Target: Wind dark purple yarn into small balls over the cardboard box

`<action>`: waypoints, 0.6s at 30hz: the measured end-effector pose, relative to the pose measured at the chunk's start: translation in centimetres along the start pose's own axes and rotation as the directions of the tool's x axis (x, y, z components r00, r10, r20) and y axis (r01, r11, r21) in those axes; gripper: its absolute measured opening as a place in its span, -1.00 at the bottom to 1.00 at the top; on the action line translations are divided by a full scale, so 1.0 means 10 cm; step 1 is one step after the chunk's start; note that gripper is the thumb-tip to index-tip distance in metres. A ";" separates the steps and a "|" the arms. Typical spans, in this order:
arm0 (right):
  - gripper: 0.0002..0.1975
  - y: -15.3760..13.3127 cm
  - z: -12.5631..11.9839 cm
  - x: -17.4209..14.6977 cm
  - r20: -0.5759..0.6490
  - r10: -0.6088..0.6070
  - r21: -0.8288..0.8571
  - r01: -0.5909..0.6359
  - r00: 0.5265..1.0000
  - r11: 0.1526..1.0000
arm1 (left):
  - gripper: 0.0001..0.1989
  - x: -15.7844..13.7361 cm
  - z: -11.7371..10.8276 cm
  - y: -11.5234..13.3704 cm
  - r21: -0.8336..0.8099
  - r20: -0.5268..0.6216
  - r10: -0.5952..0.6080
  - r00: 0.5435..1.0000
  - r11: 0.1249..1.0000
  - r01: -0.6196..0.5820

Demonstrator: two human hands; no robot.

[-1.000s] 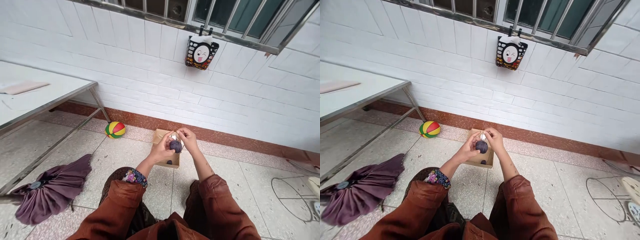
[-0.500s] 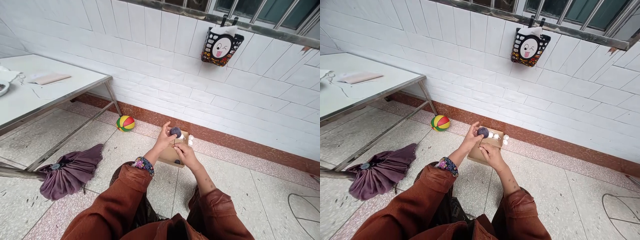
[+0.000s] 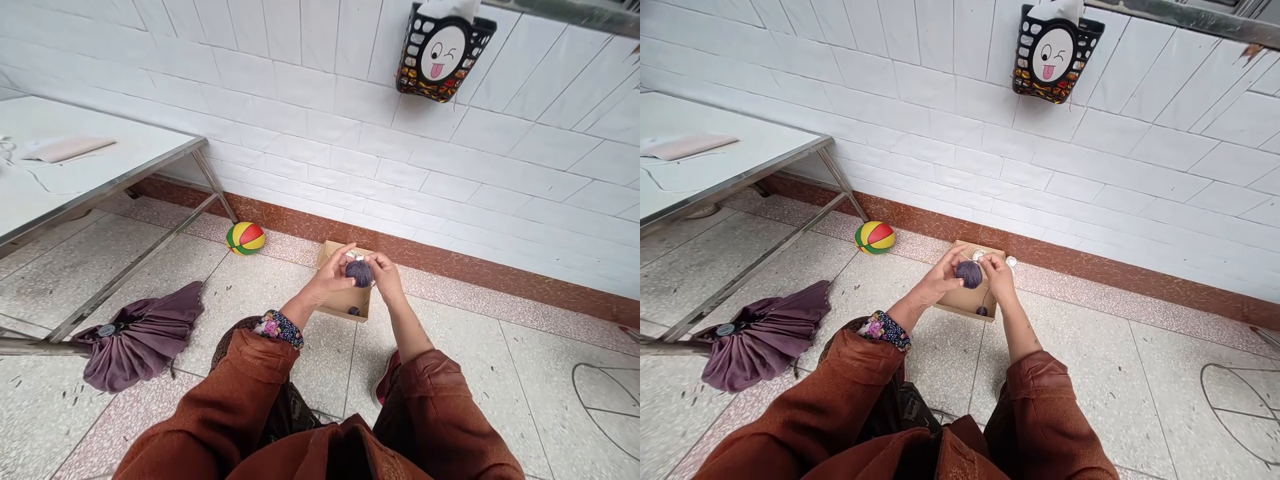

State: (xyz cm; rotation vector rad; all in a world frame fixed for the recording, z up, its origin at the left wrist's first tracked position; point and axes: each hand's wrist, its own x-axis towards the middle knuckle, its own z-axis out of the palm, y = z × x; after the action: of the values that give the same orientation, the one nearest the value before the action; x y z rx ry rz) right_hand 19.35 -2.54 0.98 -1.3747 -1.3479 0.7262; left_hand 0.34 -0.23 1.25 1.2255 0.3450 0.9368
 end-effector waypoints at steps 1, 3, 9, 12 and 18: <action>-0.57 0.07 0.02 -0.03 0.006 0.009 -0.022 -0.009 1.000 1.000 | -0.11 0.02 0.00 -0.01 -0.011 -0.048 0.011 0.999 1.000 -0.011; -0.59 0.14 0.05 -0.10 0.032 0.003 -0.086 0.000 0.999 0.996 | -0.12 0.05 0.00 -0.05 -0.020 -0.158 0.030 0.987 0.999 -0.034; -0.67 -0.02 0.11 -0.40 0.235 -0.168 -0.175 0.211 0.957 0.962 | -0.23 0.12 -0.02 -0.14 0.011 -0.367 0.067 0.928 0.998 -0.068; -0.67 -0.26 0.06 -0.54 0.360 -0.235 -0.138 0.301 0.903 0.944 | -0.22 0.12 -0.02 -0.16 0.108 -0.386 0.089 0.918 0.993 -0.051; -0.61 -0.60 -0.17 -0.55 0.346 -0.244 0.018 0.254 0.906 0.967 | -0.15 0.11 -0.01 -0.21 0.291 -0.318 0.082 0.945 0.957 0.015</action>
State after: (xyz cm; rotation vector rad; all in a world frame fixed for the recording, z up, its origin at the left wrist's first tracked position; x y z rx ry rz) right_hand 17.95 -9.23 5.77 -1.0982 -1.7804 0.8012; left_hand 1.78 0.62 -0.38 1.3441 0.7499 1.1523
